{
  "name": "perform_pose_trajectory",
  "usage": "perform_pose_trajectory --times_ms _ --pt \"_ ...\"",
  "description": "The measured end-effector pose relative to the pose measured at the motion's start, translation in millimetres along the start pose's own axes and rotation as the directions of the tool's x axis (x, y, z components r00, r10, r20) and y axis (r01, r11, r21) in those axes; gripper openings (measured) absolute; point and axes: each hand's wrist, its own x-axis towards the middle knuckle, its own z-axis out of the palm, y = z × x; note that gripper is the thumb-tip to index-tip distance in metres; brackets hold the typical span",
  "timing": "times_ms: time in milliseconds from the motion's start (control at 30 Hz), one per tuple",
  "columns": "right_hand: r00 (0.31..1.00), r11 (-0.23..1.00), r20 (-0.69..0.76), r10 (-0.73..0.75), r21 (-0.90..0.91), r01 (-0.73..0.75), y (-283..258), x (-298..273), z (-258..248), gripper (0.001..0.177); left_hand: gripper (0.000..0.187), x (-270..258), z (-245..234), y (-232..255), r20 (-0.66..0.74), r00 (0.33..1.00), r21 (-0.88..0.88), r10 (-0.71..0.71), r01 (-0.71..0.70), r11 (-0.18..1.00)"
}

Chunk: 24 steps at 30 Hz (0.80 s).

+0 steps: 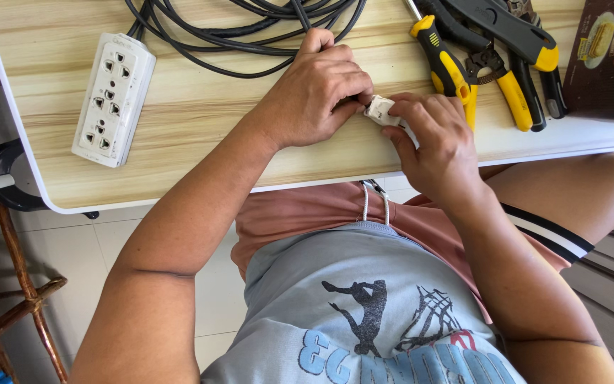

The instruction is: The person disassembles a white power strip and a wall socket using a screwdriver and pliers. They strip and connect wires to terminals, tighten screws, and reassemble the components on a wooden table.

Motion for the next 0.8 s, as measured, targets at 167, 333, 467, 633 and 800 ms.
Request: perform_pose_trajectory --times_ms 167,333,467,633,800 --pt "0.997 0.997 -0.060 -0.041 -0.068 0.037 -6.4 -2.6 5.5 0.029 0.040 -1.3 -2.5 3.3 -0.030 0.999 -0.031 0.044 -0.045 0.999" --pt "0.997 0.996 -0.050 -0.060 -0.074 0.056 -9.2 8.9 -1.0 0.029 0.044 3.2 3.0 8.8 0.036 0.997 -0.061 -0.072 0.074 0.995" --pt "0.998 0.999 -0.048 0.031 0.042 -0.029 -5.5 10.3 -2.3 0.025 0.039 3.3 5.9 9.2 -0.048 0.999 0.010 0.026 -0.025 1.000" --pt "0.987 0.974 -0.061 0.148 0.182 -0.135 0.8 0.9 0.5 0.025 0.026 6.0 7.9 10.7 -0.006 1.000 0.021 -0.031 0.031 0.999" --pt "0.955 0.931 -0.065 0.288 0.253 -0.263 4.9 -5.4 7.2 0.024 0.023 6.9 8.2 10.2 -0.015 0.999 -0.008 -0.039 0.039 0.999"
